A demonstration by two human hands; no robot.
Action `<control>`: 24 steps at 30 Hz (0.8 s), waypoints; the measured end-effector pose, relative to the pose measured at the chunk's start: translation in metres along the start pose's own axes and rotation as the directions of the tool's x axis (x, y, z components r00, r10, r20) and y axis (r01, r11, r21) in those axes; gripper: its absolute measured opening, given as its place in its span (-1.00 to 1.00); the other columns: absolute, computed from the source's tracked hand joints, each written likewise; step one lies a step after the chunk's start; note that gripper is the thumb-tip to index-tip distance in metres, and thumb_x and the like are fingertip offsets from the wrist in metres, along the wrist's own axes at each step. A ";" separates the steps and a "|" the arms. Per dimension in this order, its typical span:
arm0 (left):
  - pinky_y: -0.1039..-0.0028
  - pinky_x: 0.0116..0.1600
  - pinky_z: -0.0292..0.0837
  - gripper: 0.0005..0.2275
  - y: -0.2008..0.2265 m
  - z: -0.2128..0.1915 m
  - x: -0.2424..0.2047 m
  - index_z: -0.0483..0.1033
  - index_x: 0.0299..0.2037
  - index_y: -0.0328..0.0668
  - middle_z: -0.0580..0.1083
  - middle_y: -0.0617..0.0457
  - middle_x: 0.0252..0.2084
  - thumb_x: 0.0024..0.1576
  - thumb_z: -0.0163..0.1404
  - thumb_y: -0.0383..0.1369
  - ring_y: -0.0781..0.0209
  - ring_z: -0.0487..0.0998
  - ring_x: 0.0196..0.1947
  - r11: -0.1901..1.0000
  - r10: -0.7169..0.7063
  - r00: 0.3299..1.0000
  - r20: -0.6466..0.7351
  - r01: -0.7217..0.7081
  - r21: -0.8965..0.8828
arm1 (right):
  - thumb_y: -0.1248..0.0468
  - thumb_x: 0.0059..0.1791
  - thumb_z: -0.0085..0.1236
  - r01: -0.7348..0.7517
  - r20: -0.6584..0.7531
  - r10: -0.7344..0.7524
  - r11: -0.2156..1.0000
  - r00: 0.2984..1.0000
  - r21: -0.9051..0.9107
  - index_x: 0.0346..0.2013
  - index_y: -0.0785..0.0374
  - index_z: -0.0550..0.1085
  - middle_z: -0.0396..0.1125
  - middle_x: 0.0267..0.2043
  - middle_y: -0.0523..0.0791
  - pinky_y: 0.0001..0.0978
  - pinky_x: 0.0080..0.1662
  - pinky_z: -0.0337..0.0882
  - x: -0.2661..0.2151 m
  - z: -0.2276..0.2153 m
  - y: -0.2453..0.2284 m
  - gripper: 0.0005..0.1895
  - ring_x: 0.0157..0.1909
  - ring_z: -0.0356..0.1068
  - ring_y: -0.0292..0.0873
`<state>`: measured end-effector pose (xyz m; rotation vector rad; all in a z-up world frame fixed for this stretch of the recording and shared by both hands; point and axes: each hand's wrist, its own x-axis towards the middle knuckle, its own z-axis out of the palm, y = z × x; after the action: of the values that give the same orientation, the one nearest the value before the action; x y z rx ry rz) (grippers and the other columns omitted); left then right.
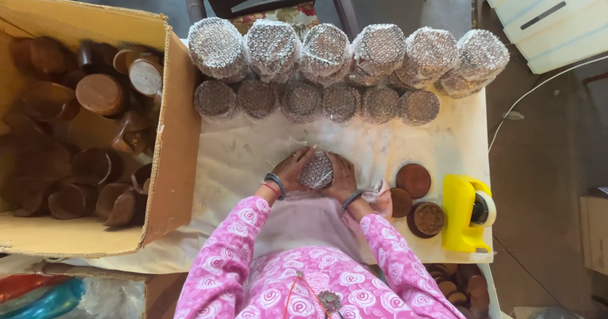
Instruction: Cleaning small circular objects with a cloth and wrapping them in bubble wrap before placing them in a box.
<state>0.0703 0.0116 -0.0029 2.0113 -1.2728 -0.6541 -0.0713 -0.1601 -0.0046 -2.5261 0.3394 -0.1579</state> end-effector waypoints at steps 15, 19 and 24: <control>0.18 0.26 0.39 0.28 0.034 -0.036 -0.026 -0.28 0.57 -0.01 0.49 -0.31 0.12 -0.34 0.34 0.09 -0.28 0.52 0.11 0.975 -0.211 0.977 0.035 0.208 0.083 | -0.12 -0.56 0.59 0.048 -0.045 -0.049 0.999 0.998 -0.021 0.29 0.28 0.28 0.36 0.19 0.04 0.00 0.23 0.24 -0.024 -0.003 0.003 0.24 0.23 0.34 0.06; 0.26 0.34 0.29 -0.05 -0.052 0.022 -0.026 -0.01 0.52 -0.07 0.44 -0.32 0.23 -0.01 -0.05 0.31 -0.18 0.43 0.27 0.862 -0.432 0.901 0.045 0.427 -0.273 | -0.30 -0.18 0.30 -0.224 0.156 0.182 0.921 0.971 0.317 0.03 0.35 0.48 0.48 -0.08 0.11 -0.19 -0.01 0.43 -0.030 0.017 0.025 -0.18 0.01 0.49 0.02; 0.25 0.37 0.20 -0.21 -0.137 0.072 -0.013 0.33 0.36 -0.32 0.41 -0.25 0.31 0.33 -0.31 0.34 -0.13 0.35 0.35 0.738 -0.519 0.853 -0.047 0.421 -0.527 | -0.42 0.04 -0.06 -0.635 0.407 0.529 0.749 0.745 0.187 -0.43 0.51 0.59 0.45 -0.47 0.12 -0.20 -0.24 0.42 -0.012 0.047 0.050 -0.08 -0.37 0.49 -0.04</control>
<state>0.0937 0.0467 -0.1524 1.8850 -0.3898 -0.8938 -0.0845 -0.1722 -0.0720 -1.9593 0.8849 0.4298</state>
